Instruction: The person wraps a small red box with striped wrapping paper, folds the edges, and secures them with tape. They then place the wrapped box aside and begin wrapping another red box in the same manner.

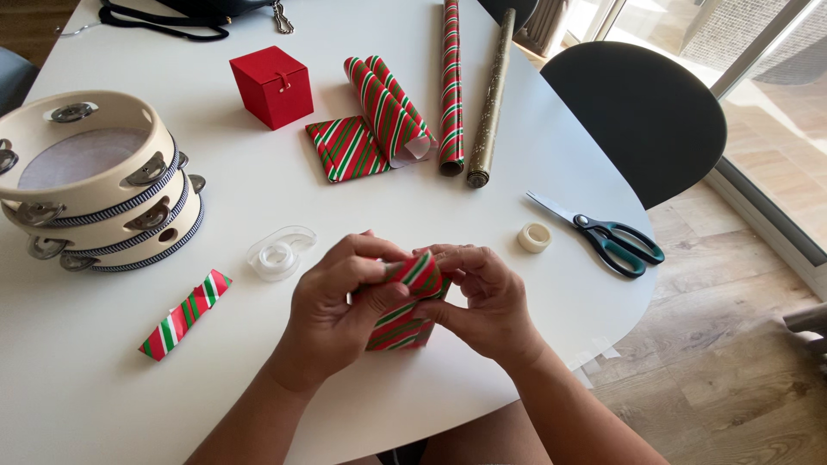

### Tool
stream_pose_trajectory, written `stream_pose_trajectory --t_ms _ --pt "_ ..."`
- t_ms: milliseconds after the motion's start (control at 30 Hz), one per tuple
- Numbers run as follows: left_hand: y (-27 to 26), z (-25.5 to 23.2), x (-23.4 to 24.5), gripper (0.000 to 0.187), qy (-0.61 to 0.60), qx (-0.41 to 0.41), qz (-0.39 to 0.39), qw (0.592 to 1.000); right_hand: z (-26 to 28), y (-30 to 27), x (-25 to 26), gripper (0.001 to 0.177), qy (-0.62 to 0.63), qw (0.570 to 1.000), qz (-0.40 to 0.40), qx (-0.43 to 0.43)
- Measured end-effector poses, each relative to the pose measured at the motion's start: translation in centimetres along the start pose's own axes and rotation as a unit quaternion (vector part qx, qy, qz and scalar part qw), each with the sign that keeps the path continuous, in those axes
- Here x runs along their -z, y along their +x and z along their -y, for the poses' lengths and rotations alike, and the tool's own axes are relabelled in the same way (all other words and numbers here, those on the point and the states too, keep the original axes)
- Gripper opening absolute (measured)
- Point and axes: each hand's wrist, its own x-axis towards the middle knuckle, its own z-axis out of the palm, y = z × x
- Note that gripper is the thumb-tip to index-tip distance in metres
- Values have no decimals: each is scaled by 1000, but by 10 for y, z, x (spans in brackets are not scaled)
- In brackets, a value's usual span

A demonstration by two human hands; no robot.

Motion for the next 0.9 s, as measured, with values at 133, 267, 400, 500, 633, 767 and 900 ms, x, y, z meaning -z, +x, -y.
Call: stream_pose_trajectory --t_ms 133,267,400,500,633,767,900 --pt "-5 7 0 11 -73 58 -6 996 2 0 -5 47 -2 1000 1 -4" --pt "-7 4 3 14 -111 62 -5 992 9 1 -12 32 -26 1000 -9 7" --pt "-6 -1 8 65 -52 114 39 991 16 2 -10 21 -37 999 -4 6" --pt "-6 -2 11 41 1 34 43 998 19 3 -8 21 -38 999 5 9" --pt "-13 -1 5 31 -12 84 -4 996 20 1 -10 19 6 1000 -7 -9" --pt "-17 3 1 21 -32 94 -53 994 23 -3 -16 23 49 998 -31 -8" --pt "-11 0 4 28 69 -73 -4 995 32 0 -18 33 -24 1000 -7 9"
